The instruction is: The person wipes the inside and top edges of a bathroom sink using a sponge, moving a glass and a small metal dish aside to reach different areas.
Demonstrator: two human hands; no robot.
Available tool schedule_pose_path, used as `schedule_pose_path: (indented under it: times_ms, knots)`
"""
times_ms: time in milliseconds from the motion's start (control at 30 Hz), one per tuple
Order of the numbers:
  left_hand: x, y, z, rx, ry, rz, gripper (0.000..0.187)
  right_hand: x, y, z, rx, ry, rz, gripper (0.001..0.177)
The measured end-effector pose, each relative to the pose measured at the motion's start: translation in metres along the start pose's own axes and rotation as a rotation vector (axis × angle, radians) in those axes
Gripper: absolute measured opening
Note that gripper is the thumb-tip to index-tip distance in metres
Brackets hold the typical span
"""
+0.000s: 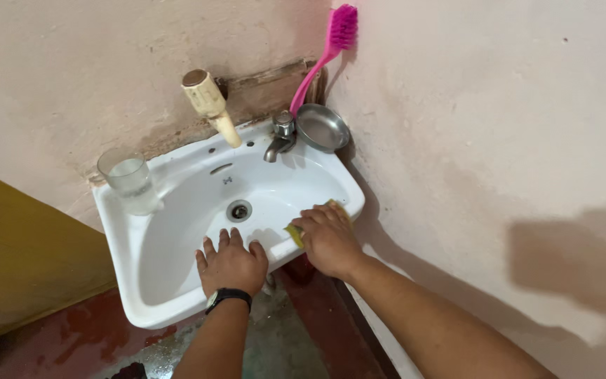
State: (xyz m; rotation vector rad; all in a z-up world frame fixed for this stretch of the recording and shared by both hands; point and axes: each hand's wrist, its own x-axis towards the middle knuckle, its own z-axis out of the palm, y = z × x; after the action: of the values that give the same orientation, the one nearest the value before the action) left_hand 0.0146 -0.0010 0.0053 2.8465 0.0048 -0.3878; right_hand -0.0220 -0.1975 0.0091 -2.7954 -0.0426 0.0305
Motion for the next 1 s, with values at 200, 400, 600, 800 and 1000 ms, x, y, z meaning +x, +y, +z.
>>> schedule_pose_path:
  times_ms: [200,400,600,800,1000]
  knots:
    - [-0.001,0.001,-0.003,-0.010,0.014,-0.008,0.065,0.003,0.018,-0.020,0.116,-0.213,0.045,0.034]
    - [-0.001,0.000,-0.002,0.025,0.028,0.009,0.065,0.002,0.052,-0.010,-0.030,0.073,0.040,0.037]
    - [-0.003,0.001,-0.004,0.036,0.016,-0.001,0.064,0.012,0.063,-0.009,0.058,0.055,0.088,0.043]
    - [0.001,0.001,-0.002,0.100,-0.006,-0.007,0.065,0.005,0.068,-0.008,-0.042,0.108,0.052,0.038]
    - [0.002,0.001,-0.006,0.049,0.000,-0.034,0.068,0.024,0.073,-0.030,-0.076,0.022,-0.063,0.044]
